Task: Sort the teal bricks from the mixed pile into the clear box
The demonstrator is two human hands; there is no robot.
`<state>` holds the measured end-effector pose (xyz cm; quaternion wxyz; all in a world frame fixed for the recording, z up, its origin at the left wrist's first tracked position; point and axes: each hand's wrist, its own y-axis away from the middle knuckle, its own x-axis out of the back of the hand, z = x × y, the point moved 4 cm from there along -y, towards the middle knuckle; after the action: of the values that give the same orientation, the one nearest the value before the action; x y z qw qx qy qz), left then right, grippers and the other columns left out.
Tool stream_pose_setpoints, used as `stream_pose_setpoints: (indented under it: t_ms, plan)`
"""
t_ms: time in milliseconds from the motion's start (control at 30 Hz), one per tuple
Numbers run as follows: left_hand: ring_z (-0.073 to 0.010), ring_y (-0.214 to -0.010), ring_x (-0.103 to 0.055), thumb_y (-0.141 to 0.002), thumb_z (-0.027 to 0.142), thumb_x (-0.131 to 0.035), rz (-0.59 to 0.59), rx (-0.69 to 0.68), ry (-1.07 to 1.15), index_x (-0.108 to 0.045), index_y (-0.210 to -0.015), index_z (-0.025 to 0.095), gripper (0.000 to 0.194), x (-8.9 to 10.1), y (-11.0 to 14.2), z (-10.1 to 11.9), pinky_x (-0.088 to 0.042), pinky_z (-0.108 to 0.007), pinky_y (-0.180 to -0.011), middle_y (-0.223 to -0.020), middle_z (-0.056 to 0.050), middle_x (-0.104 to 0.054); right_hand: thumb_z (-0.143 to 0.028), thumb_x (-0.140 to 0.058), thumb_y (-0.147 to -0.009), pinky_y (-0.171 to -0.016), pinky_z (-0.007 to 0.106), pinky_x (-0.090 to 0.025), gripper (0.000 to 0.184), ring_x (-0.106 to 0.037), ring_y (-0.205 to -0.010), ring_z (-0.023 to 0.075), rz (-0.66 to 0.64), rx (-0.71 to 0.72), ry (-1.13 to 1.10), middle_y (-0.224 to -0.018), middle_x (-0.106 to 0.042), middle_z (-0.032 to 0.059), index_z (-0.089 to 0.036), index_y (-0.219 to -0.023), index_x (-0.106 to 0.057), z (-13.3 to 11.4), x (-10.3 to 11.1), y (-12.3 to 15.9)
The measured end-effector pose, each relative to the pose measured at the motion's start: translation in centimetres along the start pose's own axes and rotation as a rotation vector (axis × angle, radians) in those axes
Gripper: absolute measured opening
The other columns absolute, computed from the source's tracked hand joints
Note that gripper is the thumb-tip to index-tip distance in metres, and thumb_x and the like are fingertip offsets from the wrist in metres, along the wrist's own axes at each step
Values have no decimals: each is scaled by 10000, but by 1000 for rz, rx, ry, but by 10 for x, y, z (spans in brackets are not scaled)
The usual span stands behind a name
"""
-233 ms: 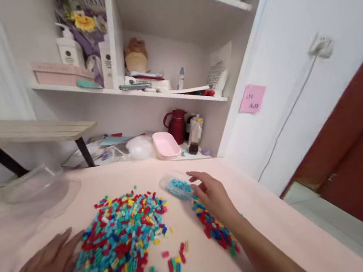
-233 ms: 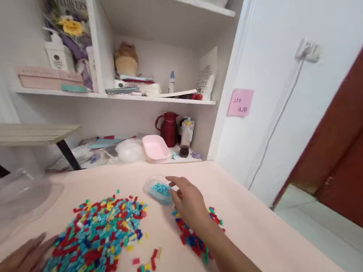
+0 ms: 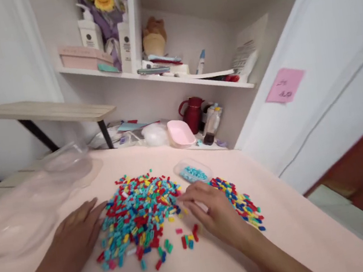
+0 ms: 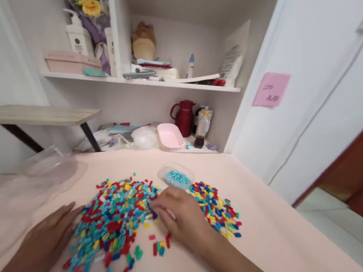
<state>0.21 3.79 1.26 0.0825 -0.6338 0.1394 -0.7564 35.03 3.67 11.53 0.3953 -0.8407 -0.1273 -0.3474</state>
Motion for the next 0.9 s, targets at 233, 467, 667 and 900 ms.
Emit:
stream_pose_setpoints:
  t_ms: [233, 467, 667, 900]
  plan:
    - [-295, -1322, -490, -937, 344, -282, -36, 62, -48, -594, -1316, 209, 510, 24, 0, 27, -381, -481, -1082, -1436, -133, -533, -292, -586, -935, -878, 365, -429, 330, -576, -1007, 213, -343, 244, -11, -1146, -641, 70, -271, -1264, -590, -58, -50, 16]
    - [-292, -1357, -447, -948, 361, -269, -47, 66, -33, -575, -1337, 219, 514, 21, 4, 27, -354, -498, -1096, -1463, -132, -502, -357, -586, -942, -878, 394, -380, 380, -529, -1034, 242, -467, 243, 145, -1217, -602, 61, -337, -1318, -537, -52, -66, 19]
    - [-276, -1372, -429, -953, 375, -263, -62, 90, -59, -557, -1351, 226, 516, 18, 4, 24, -327, -477, -1118, -1473, -118, -491, -440, -625, -903, -860, 371, -361, 280, -519, -970, 224, -478, 107, 92, -1080, -617, 45, -253, -1110, -603, -46, -74, 20]
    - [-264, -1345, -462, -955, 384, -264, -19, 43, -73, -560, -1347, 240, 512, 14, 4, 18, -347, -452, -1111, -1460, -104, -509, -216, -497, -939, -792, 338, -330, 92, -500, -872, 189, -456, 41, 261, -927, -606, 28, -220, -892, -576, -34, -77, 17]
